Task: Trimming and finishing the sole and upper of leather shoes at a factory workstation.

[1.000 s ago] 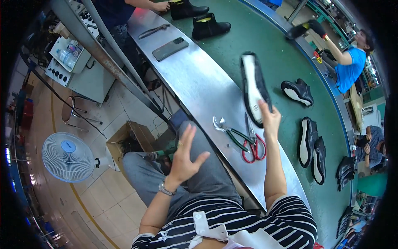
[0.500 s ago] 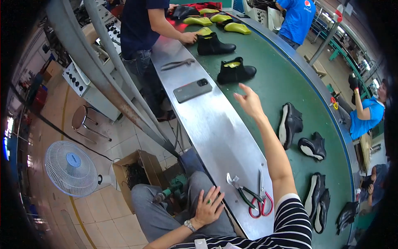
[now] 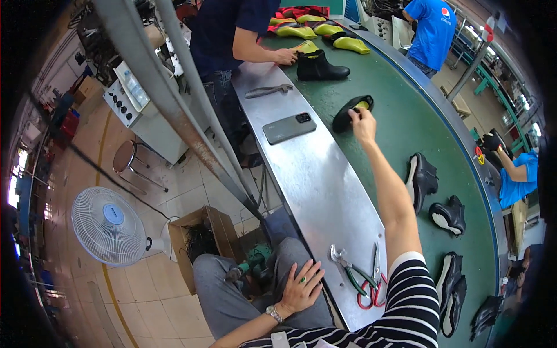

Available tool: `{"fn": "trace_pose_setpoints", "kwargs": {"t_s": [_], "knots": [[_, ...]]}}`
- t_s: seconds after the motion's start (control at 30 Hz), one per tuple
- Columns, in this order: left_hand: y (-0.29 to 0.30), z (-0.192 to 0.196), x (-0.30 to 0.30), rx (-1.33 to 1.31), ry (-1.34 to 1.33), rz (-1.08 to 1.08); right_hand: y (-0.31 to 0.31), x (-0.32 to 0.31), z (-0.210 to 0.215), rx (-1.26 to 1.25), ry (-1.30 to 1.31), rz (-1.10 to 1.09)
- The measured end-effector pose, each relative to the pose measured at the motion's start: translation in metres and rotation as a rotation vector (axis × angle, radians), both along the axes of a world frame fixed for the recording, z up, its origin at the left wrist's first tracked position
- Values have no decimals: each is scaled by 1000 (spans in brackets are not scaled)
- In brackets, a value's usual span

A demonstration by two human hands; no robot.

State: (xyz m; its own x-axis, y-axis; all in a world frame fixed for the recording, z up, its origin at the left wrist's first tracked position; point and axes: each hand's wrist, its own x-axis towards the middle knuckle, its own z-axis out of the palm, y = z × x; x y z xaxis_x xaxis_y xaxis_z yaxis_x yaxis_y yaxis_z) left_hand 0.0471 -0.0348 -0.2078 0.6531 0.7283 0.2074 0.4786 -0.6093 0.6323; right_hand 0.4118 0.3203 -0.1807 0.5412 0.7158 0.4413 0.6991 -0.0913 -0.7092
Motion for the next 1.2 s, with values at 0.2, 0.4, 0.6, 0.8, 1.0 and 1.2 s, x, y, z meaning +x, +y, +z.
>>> {"fn": "trace_pose_setpoints", "kwargs": {"t_s": [0.2, 0.4, 0.6, 0.8, 1.0, 1.2], "knots": [[6, 15, -15, -193, -223, 14, -93, -8, 116, -28, 212, 348], [40, 101, -24, -184, -447, 60, -242, -123, 239, -127, 263, 493], [42, 134, -47, -493, -547, -396, -314, -196, 242, -269, 512, 751], [-3, 88, -95, -678, -762, -259, -327, -240, 194, -159, 822, 831], [-52, 83, -164, -900, -764, 141, -350, -215, 100, -277, 73, 361], [-86, 67, -258, -1158, -804, 358, -422, -175, 0, -589, -498, 151]]}}
